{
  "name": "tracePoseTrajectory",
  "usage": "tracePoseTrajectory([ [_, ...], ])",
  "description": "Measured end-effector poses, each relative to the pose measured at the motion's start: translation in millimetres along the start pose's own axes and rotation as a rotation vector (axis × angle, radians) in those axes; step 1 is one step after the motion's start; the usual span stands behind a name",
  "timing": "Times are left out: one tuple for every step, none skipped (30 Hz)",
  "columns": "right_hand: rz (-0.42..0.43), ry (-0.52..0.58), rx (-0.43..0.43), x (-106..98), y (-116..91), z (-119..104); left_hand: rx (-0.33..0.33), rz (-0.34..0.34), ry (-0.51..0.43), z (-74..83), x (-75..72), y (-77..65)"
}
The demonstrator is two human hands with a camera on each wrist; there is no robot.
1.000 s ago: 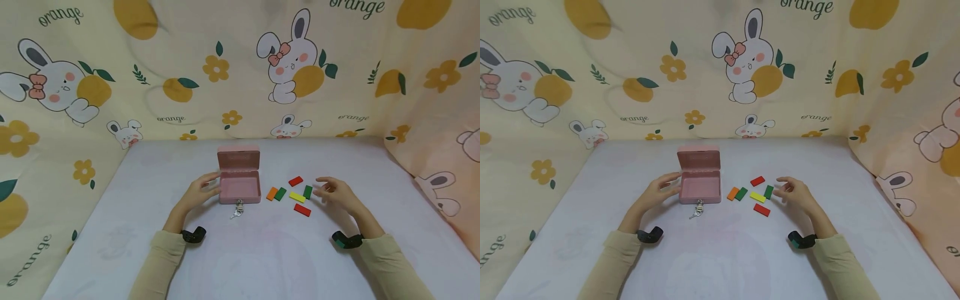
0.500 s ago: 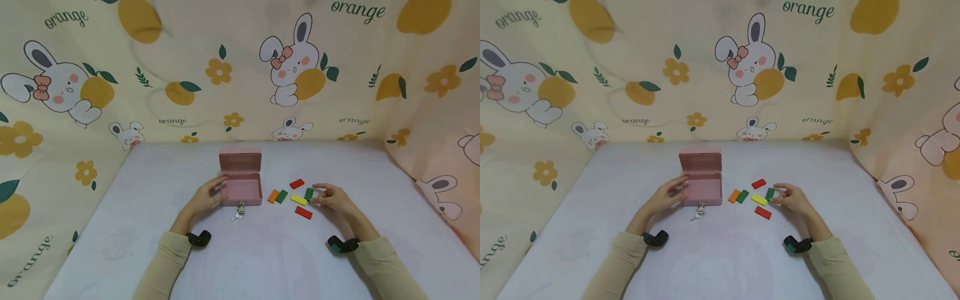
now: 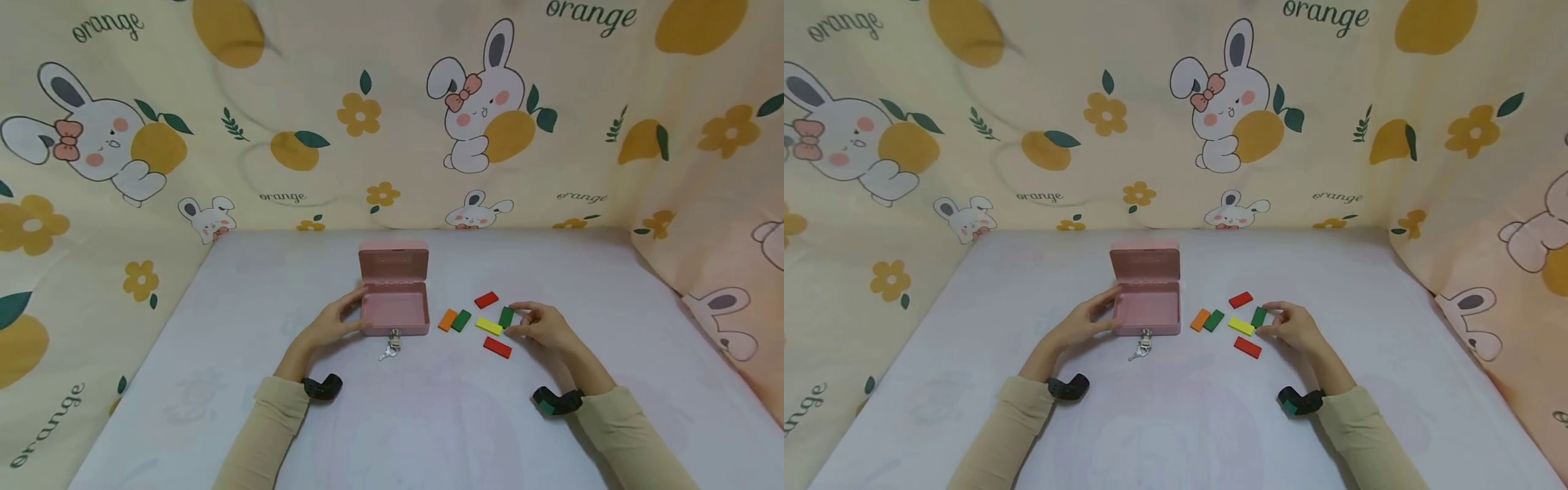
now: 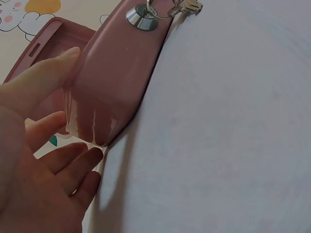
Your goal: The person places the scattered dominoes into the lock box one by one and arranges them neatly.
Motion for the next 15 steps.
tracePoseTrajectory([
  [0.008,-0.005,0.013,0.4,0.7,0.2,-0.002,-0.005,0.000,-0.6,-0.2,0.0],
  [0.014,-0.012,0.016,0.8,1.2,-0.1,0.000,-0.011,-0.003,-1.0,-0.3,0.1],
  [0.020,-0.017,0.021,1.2,1.6,-0.4,0.002,-0.014,-0.004,-1.3,-0.6,0.1],
  [0.025,-0.022,0.024,1.6,2.0,-0.7,0.010,-0.015,-0.006,-1.0,-1.0,-0.1],
  [0.031,-0.026,0.028,1.9,2.4,-1.1,0.022,-0.016,-0.007,-0.4,-1.4,-0.4],
  [0.036,-0.028,0.032,2.3,2.7,-1.3,0.027,-0.018,-0.012,-0.1,-1.6,-0.6],
  [0.040,-0.028,0.039,2.6,2.7,-1.5,0.035,-0.019,-0.017,0.4,-1.9,-0.8],
  [0.045,-0.030,0.043,2.7,2.6,-1.8,0.044,-0.018,-0.020,0.9,-2.1,-1.0],
  [0.049,-0.033,0.046,2.7,2.4,-1.9,0.052,-0.014,-0.017,1.4,-2.4,-1.4],
  [0.052,-0.037,0.047,2.7,2.0,-1.9,0.053,-0.012,-0.022,1.5,-2.4,-1.9],
  [0.054,-0.039,0.045,2.6,1.4,-2.2,0.049,-0.013,-0.027,1.2,-2.2,-2.2],
  [0.057,-0.042,0.045,2.4,0.9,-2.2,0.041,-0.012,-0.027,0.4,-1.9,-2.5],
  [0.060,-0.046,0.043,2.2,0.3,-2.2,0.038,-0.011,-0.026,-0.2,-1.7,-2.7],
  [0.063,-0.048,0.041,1.9,-0.2,-2.2,0.034,-0.013,-0.030,-1.0,-1.4,-2.9],
  [0.065,-0.050,0.040,1.8,-0.8,-2.4,0.026,-0.016,-0.031,-1.8,-1.1,-3.3],
])
Point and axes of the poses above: each hand's wrist, its own y-axis towards the middle knuckle, its own x-axis out of the palm, z = x × y, the point moved 5 cm from there along y, towards the middle knuckle, and after that the axes turned 4 degrees about y, right-handed, at the moved point
